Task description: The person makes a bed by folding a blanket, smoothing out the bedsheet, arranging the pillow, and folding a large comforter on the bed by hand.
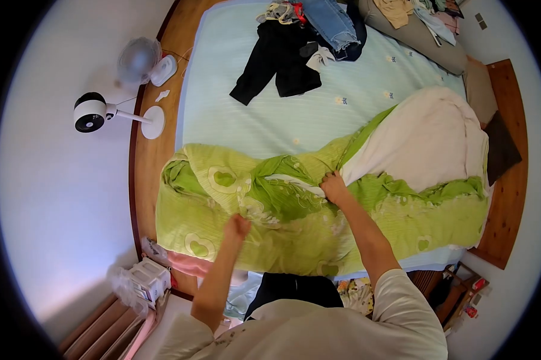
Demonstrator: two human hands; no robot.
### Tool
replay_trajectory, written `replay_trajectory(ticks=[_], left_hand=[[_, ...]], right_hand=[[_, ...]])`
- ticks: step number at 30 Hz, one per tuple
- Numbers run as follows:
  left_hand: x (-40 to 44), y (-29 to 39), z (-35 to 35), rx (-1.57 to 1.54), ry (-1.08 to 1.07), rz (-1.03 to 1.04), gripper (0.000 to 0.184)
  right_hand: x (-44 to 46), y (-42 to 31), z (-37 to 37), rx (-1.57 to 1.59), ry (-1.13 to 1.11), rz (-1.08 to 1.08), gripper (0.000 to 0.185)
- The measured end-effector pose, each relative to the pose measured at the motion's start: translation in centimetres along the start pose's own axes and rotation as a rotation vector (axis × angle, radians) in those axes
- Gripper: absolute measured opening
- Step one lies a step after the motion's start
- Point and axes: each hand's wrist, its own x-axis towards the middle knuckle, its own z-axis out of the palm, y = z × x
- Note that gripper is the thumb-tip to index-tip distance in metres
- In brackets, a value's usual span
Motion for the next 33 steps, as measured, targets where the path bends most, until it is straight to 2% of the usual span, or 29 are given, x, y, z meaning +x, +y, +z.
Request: replay_trajectory(ticks=[1, 4, 7, 10, 13, 15, 17, 18, 19, 21, 22, 23, 24, 27, 30, 33], left_hand=[[-2.7, -2.2, 6.3, -0.136, 0.208, -0.174, 0.049], [-2.2, -5.1, 10.2, -0.465, 0.594, -0.220, 0.066], [-0.1, -5.1, 11.6, -0.442, 0.059, 0.019, 0.071], [1.9, -2.3, 13.3, -0.400, -0.139, 0.152, 0.066], [2.7, 1.7, 15.3, -0.307, -0.092, 0.123, 0.060], [2.7, 6.5, 17.8, -0.255, -0.060, 0.130, 0.051], [4.0, 12.9, 18.7, -0.151, -0.043, 0.232, 0.045], [4.9, 17.8, 18.6, -0.061, -0.066, 0.224, 0.043], [4.2, 22.1, 20.7, 0.139, -0.188, 0.367, 0.042], [1.8, 28.8, 24.7, 0.215, -0.167, 0.317, 0.039], [0.4, 31.5, 25.4, 0.381, -0.192, 0.305, 0.035], [-1.0, 32.3, 27.1, 0.475, -0.116, 0.299, 0.034], [-1.9, 32.7, 28.1, 0.563, -0.040, 0.297, 0.034], [-1.1, 37.3, 23.2, 0.531, -0.010, 0.250, 0.036], [-1.7, 40.5, 20.6, 0.687, 0.271, 0.603, 0.045], [-2.7, 40.4, 20.8, 0.939, 0.246, 0.651, 0.033]], right_hand=[[0.0, 0.0, 1.2, -0.040, 0.099, -0.027, 0.053], [-1.8, 0.8, -0.7, 0.177, 0.072, -0.099, 0.047], [-5.3, 1.9, -5.1, 0.307, 0.230, -0.124, 0.040], [-9.3, 1.9, -10.1, 0.362, 0.436, -0.084, 0.031], [-11.5, 2.0, -11.8, 0.384, 0.585, -0.037, 0.031], [-12.1, 2.8, -12.5, 0.337, 0.599, 0.093, 0.032], [-12.2, 4.2, -14.0, 0.309, 0.661, 0.195, 0.034], [-12.0, 5.5, -15.8, 0.300, 0.719, 0.232, 0.035], [-12.1, 6.2, -18.2, 0.297, 0.752, 0.269, 0.035], [-11.3, 6.4, -21.0, 0.291, 0.854, 0.288, 0.035], [-10.6, 6.0, -21.7, 0.287, 0.924, 0.266, 0.035], [-10.3, 5.5, -22.0, 0.285, 0.988, 0.242, 0.035], [-9.9, 4.9, -21.8, 0.286, 0.920, 0.233, 0.035], [-8.9, 4.3, -21.1, 0.279, 0.781, 0.235, 0.037], [-8.9, 4.6, -19.5, 0.270, 0.689, 0.239, 0.037], [-8.7, 4.5, -17.3, 0.206, 0.495, 0.106, 0.033]])
